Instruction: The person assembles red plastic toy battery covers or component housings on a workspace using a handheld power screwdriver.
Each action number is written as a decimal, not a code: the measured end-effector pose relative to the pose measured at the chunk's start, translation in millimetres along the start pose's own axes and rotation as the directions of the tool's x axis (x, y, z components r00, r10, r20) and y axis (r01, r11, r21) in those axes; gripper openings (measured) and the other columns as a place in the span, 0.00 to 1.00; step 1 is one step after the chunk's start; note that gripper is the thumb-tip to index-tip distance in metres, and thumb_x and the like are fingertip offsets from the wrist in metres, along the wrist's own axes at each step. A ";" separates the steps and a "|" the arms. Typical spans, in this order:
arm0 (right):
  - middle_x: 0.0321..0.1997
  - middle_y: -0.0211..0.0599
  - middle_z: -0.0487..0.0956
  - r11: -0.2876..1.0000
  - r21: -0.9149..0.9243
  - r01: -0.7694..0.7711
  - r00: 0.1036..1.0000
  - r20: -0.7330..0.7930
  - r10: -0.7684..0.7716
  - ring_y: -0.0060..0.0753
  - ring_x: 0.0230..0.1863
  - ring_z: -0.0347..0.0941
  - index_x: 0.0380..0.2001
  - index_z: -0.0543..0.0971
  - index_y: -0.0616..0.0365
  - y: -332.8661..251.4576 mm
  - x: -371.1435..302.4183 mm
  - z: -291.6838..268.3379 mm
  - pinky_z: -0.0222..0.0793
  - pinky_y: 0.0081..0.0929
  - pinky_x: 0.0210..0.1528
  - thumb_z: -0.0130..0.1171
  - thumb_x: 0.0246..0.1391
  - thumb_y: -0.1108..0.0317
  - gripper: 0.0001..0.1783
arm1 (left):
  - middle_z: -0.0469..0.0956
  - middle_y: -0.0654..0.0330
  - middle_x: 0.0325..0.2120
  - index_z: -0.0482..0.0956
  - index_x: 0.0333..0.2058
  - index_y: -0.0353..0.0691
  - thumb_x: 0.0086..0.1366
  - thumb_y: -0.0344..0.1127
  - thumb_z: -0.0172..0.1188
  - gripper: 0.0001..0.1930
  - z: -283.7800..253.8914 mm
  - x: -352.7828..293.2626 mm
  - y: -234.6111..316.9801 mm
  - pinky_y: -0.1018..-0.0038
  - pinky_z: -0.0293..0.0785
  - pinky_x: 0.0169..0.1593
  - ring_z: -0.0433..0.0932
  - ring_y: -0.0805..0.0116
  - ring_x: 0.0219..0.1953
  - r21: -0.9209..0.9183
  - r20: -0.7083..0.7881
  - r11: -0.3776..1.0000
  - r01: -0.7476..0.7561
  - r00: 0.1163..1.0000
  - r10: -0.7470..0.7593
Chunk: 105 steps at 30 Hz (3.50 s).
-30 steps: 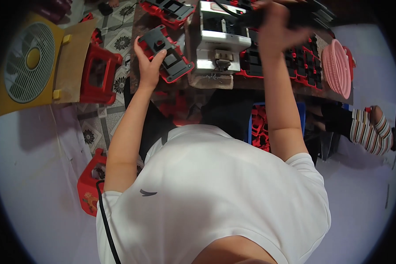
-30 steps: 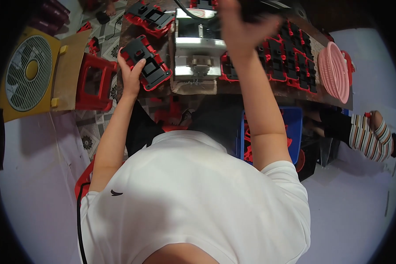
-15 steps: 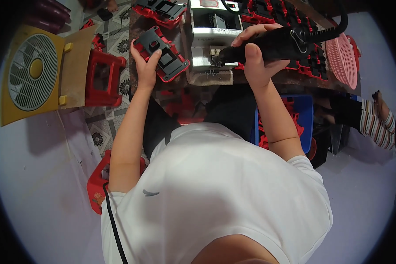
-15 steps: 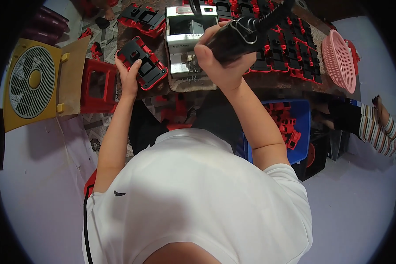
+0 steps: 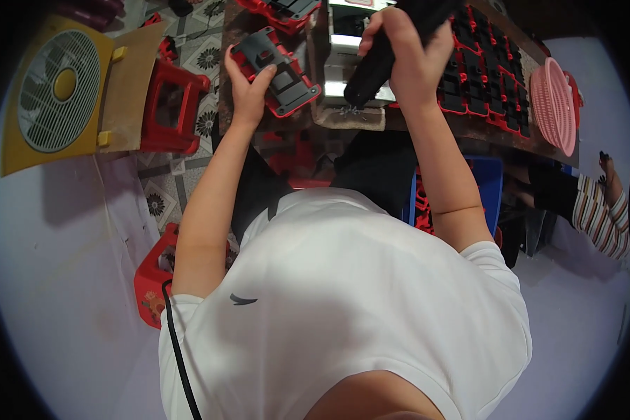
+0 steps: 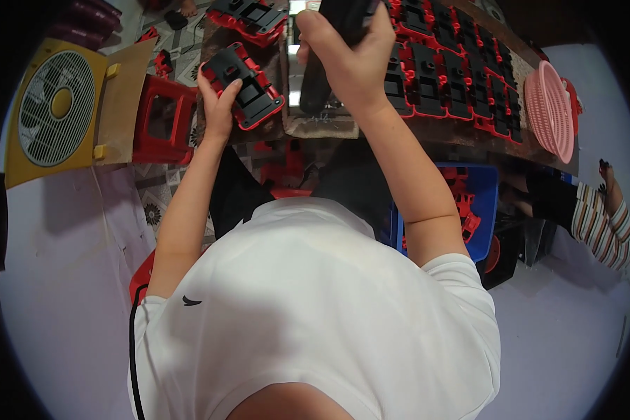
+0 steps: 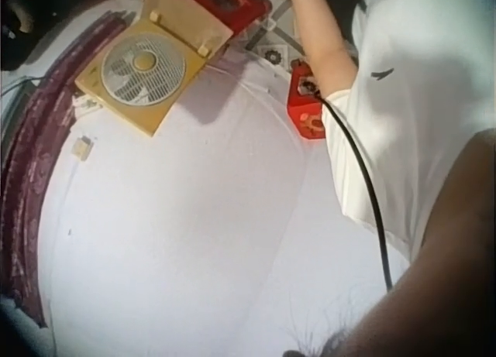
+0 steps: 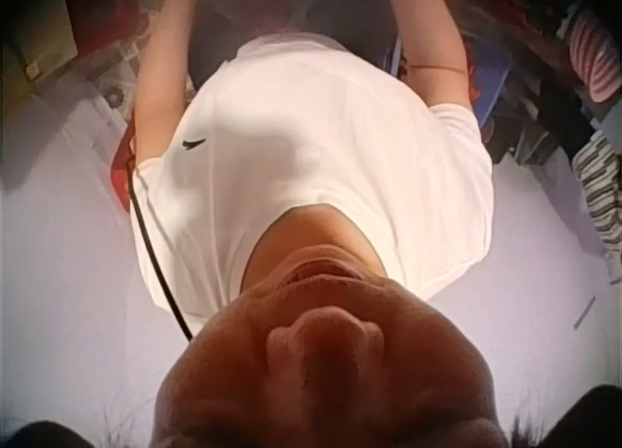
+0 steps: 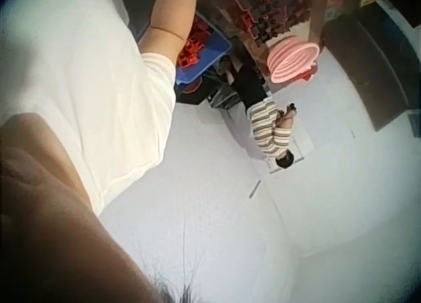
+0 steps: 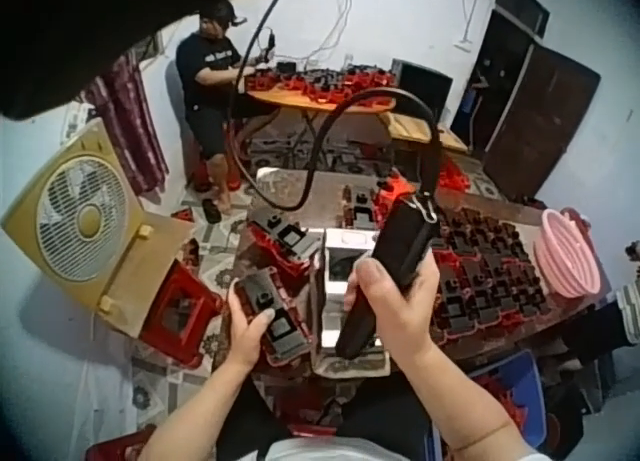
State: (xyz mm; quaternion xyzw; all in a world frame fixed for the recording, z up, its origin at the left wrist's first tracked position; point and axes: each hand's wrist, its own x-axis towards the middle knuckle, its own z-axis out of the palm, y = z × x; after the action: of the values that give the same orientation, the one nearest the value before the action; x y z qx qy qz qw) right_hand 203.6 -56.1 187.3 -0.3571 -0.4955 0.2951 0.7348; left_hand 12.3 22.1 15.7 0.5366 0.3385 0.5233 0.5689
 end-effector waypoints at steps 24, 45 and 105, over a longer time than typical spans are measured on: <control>0.23 0.32 0.74 0.932 -0.204 0.299 0.936 0.252 -0.245 0.23 0.21 0.71 0.39 0.69 0.60 26.3 -13.9 87.8 0.68 0.24 0.23 0.63 0.54 0.66 0.16 | 0.61 0.49 0.57 0.40 0.65 0.37 0.54 0.36 0.66 0.49 0.4 1.9 -19.6 0.67 0.63 0.60 0.65 0.62 0.57 -0.014 -0.003 0.994 -0.105 0.995 0.105; 0.23 0.35 0.76 0.907 -0.346 0.239 0.967 0.167 -0.191 0.26 0.20 0.73 0.41 0.67 0.66 16.1 -15.9 -27.5 0.70 0.21 0.25 0.57 0.53 0.78 0.13 | 0.65 0.53 0.52 0.45 0.63 0.36 0.55 0.34 0.63 0.43 -2.3 2.1 0.1 0.70 0.64 0.57 0.68 0.65 0.52 -0.013 0.059 1.000 0.003 0.998 -0.002; 0.27 0.42 0.76 0.934 -0.275 0.229 0.956 0.245 -0.162 0.28 0.25 0.74 0.45 0.65 0.65 8.6 -20.3 -28.1 0.71 0.23 0.28 0.63 0.52 0.68 0.23 | 0.69 0.56 0.44 0.58 0.51 0.36 0.57 0.32 0.61 0.27 -0.2 -6.8 0.3 0.71 0.67 0.52 0.71 0.67 0.46 0.002 0.045 0.998 0.057 0.997 -0.057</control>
State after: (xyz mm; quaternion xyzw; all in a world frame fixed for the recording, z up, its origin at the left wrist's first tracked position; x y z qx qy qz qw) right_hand 222.5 -73.7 162.7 -0.3787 -0.6452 0.1789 0.6389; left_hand 10.5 15.6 14.7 0.5384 0.3411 0.4946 0.5909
